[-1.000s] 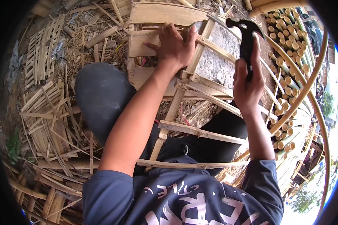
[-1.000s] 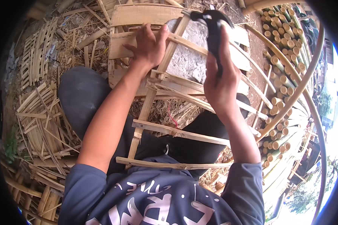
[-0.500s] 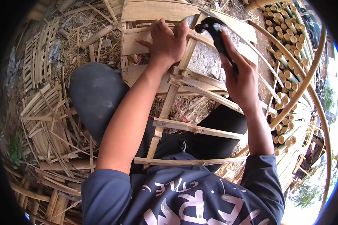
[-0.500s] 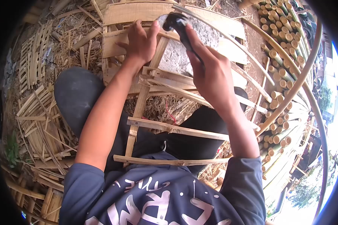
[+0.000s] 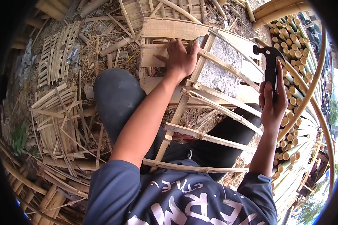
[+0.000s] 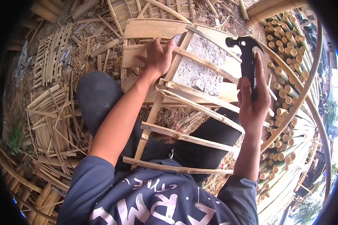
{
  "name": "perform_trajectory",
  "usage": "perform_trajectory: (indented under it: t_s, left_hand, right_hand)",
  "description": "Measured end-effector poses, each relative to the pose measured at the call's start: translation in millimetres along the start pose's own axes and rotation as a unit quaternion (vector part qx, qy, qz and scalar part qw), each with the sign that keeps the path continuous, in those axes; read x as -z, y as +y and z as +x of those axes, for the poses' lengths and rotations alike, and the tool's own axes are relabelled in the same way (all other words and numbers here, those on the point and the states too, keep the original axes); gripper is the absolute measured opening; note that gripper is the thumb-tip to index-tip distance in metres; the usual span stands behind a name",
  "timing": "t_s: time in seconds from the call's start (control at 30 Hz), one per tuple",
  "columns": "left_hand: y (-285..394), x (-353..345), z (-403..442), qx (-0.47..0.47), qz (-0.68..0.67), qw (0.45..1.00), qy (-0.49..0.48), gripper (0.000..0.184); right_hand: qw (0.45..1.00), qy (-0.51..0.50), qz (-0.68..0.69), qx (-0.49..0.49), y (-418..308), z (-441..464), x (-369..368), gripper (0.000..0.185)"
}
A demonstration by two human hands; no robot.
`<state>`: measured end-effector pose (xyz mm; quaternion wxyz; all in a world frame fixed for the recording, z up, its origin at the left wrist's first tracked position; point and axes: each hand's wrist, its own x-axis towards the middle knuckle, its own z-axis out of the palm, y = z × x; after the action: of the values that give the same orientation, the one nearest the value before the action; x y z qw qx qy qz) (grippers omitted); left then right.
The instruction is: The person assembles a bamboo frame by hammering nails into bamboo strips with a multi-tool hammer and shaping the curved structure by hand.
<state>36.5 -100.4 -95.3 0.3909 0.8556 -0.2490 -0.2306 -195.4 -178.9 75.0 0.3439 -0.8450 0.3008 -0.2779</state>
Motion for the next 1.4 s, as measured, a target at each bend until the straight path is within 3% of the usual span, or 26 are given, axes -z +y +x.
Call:
perform_trajectory:
  t_s: [0.13,0.23,0.5,0.6,0.67,0.8,0.87,0.9,0.97,1.03,1.1,1.23,1.33,1.4]
  left_hand:
    - [-4,-3,3,-0.013,-0.010,1.000,0.011,0.102]
    - [-5,-5,6,-0.018,-0.010,1.000,0.017,0.100]
    - [-20,-20,21,-0.105,-0.022,0.986,0.126,0.089]
    - [-27,-21,30,-0.119,-0.028,0.989,0.085,0.085]
    - [-29,-12,34,-0.094,-0.038,0.995,-0.012,0.092]
    - [-21,-2,27,-0.107,-0.023,0.994,0.022,0.090]
    - [-26,2,40,-0.159,-0.067,0.985,-0.002,0.088]
    - [-40,13,67,-0.106,-0.045,0.991,-0.072,0.085]
    - [-37,20,60,-0.075,-0.107,0.986,-0.100,0.080]
    - [-6,41,31,-0.121,-0.181,0.976,-0.015,0.077]
    - [4,49,20,-0.153,-0.160,0.974,0.045,0.076]
    - [17,62,3,-0.221,-0.021,0.972,0.075,0.080]
    - [33,67,-19,-0.260,0.044,0.963,0.049,0.078]
    - [33,63,-24,-0.283,0.078,0.955,0.046,0.065]
  right_hand:
    - [0.998,0.003,-0.056,0.010,16,-31,18,0.056]
    - [0.996,-0.008,-0.064,-0.062,13,-54,31,0.056]
    - [0.979,0.160,0.020,-0.127,35,-133,43,0.055]
    - [0.952,0.252,0.084,-0.155,49,-167,47,0.055]
    - [0.939,0.308,0.041,-0.148,60,-186,49,0.051]
    - [0.908,0.381,0.043,-0.167,69,-220,53,0.048]
    - [0.896,0.404,0.042,-0.181,72,-233,61,0.047]
    - [0.893,0.407,0.034,-0.190,64,-235,65,0.045]
    - [0.879,0.435,0.008,-0.194,59,-245,77,0.045]
    - [0.877,0.452,-0.003,-0.162,60,-247,92,0.044]
    - [0.868,0.471,-0.027,-0.158,64,-255,108,0.040]
    - [0.846,0.505,-0.023,-0.169,57,-252,123,0.032]
    - [0.840,0.509,0.004,-0.185,68,-251,125,0.031]
    - [0.849,0.496,0.024,-0.182,79,-252,119,0.036]
